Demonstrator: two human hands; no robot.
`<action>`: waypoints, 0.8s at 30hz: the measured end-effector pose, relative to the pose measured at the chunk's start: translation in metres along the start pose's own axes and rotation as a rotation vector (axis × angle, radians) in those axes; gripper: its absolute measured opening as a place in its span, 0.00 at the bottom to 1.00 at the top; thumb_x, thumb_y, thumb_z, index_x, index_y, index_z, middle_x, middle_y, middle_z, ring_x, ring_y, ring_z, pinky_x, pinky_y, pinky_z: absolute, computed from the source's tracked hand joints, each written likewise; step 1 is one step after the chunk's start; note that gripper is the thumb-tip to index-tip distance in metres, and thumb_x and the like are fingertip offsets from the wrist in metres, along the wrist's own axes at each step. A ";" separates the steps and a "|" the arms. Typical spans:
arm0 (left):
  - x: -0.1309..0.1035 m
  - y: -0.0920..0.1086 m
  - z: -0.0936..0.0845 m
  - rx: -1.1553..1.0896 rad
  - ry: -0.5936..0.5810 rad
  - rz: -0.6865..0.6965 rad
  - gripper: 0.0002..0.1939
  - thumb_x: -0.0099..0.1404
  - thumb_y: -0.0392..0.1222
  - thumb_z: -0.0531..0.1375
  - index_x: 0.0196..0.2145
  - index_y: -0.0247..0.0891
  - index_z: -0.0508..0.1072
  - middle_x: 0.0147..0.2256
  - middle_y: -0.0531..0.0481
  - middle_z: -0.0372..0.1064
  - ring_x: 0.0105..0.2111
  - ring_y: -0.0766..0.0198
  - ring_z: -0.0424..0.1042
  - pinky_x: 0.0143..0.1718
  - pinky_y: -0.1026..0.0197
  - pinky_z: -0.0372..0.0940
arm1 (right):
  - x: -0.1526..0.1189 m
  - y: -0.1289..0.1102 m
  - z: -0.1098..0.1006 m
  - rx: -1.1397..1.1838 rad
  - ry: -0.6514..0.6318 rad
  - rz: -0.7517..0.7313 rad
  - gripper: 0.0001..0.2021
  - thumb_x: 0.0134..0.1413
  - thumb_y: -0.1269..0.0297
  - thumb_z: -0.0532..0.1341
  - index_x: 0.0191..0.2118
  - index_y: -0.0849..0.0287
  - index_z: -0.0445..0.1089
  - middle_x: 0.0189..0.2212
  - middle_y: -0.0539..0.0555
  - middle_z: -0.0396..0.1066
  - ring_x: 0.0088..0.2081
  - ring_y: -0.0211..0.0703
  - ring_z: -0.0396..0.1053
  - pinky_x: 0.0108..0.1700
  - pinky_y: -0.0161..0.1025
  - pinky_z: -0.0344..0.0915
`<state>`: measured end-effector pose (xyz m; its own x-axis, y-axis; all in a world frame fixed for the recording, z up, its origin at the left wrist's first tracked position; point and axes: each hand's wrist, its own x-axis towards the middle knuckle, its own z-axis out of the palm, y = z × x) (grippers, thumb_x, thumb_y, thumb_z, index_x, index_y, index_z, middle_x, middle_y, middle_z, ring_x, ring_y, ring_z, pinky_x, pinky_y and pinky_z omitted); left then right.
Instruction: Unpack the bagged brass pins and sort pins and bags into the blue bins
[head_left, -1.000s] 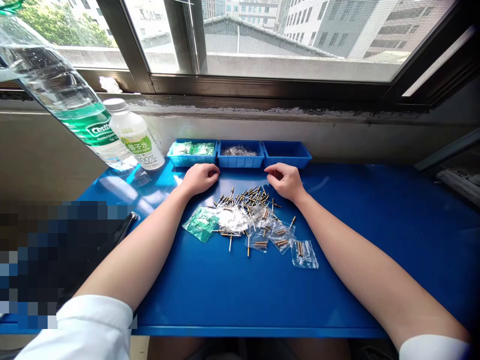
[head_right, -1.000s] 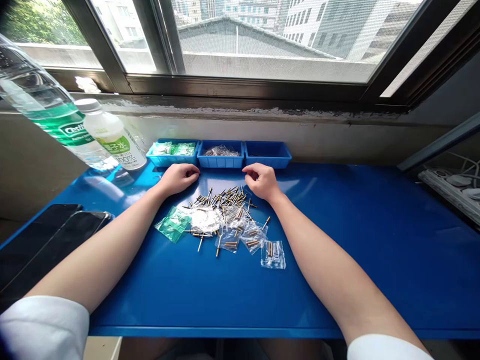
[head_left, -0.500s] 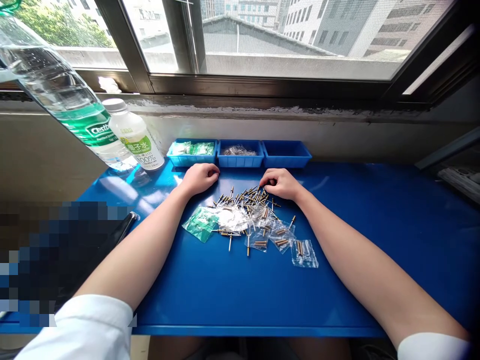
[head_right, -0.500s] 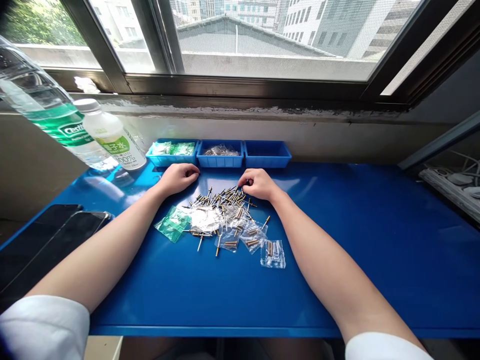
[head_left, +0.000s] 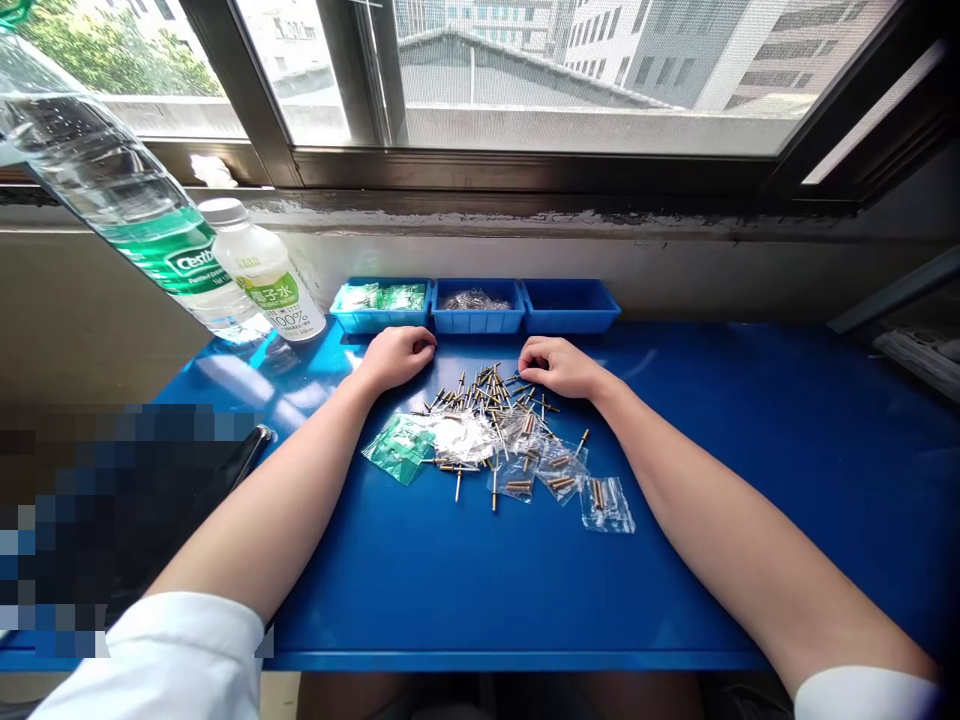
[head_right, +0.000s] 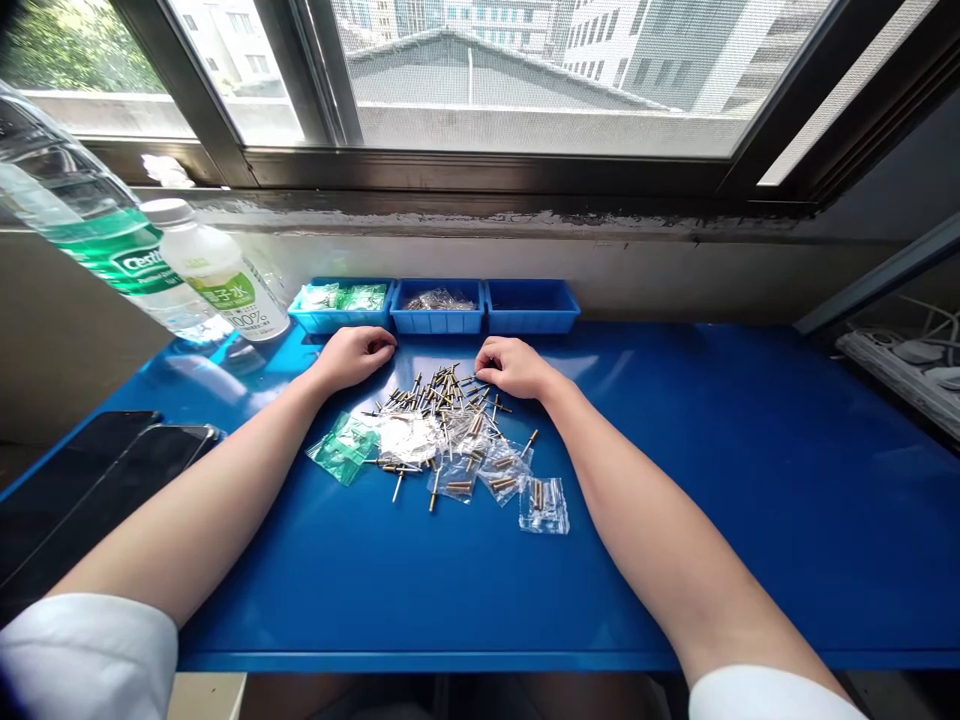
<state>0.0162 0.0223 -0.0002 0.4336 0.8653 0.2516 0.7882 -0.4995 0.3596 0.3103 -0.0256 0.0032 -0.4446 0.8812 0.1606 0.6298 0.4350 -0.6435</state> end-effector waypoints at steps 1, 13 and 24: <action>0.000 0.000 0.000 -0.001 0.000 0.000 0.16 0.58 0.45 0.54 0.37 0.38 0.78 0.27 0.49 0.74 0.29 0.61 0.70 0.30 0.62 0.60 | 0.000 0.000 0.000 0.011 0.000 0.005 0.05 0.47 0.66 0.60 0.25 0.60 0.70 0.31 0.52 0.69 0.29 0.36 0.63 0.32 0.35 0.59; 0.000 0.001 -0.001 -0.001 -0.006 0.004 0.16 0.58 0.45 0.54 0.37 0.38 0.78 0.28 0.48 0.74 0.29 0.61 0.70 0.30 0.62 0.59 | 0.004 0.010 0.006 0.453 0.302 0.148 0.10 0.44 0.58 0.64 0.31 0.59 0.68 0.23 0.49 0.69 0.24 0.36 0.62 0.26 0.35 0.59; 0.000 0.002 -0.001 -0.010 -0.003 0.002 0.15 0.58 0.44 0.54 0.37 0.38 0.78 0.29 0.48 0.74 0.29 0.61 0.70 0.30 0.62 0.60 | 0.003 0.013 -0.007 0.948 0.599 0.292 0.10 0.35 0.65 0.64 0.29 0.57 0.67 0.24 0.48 0.70 0.20 0.33 0.61 0.20 0.33 0.55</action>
<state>0.0170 0.0211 0.0012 0.4369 0.8642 0.2494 0.7828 -0.5019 0.3678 0.3219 -0.0158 0.0001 0.1715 0.9820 0.0792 -0.1839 0.1109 -0.9767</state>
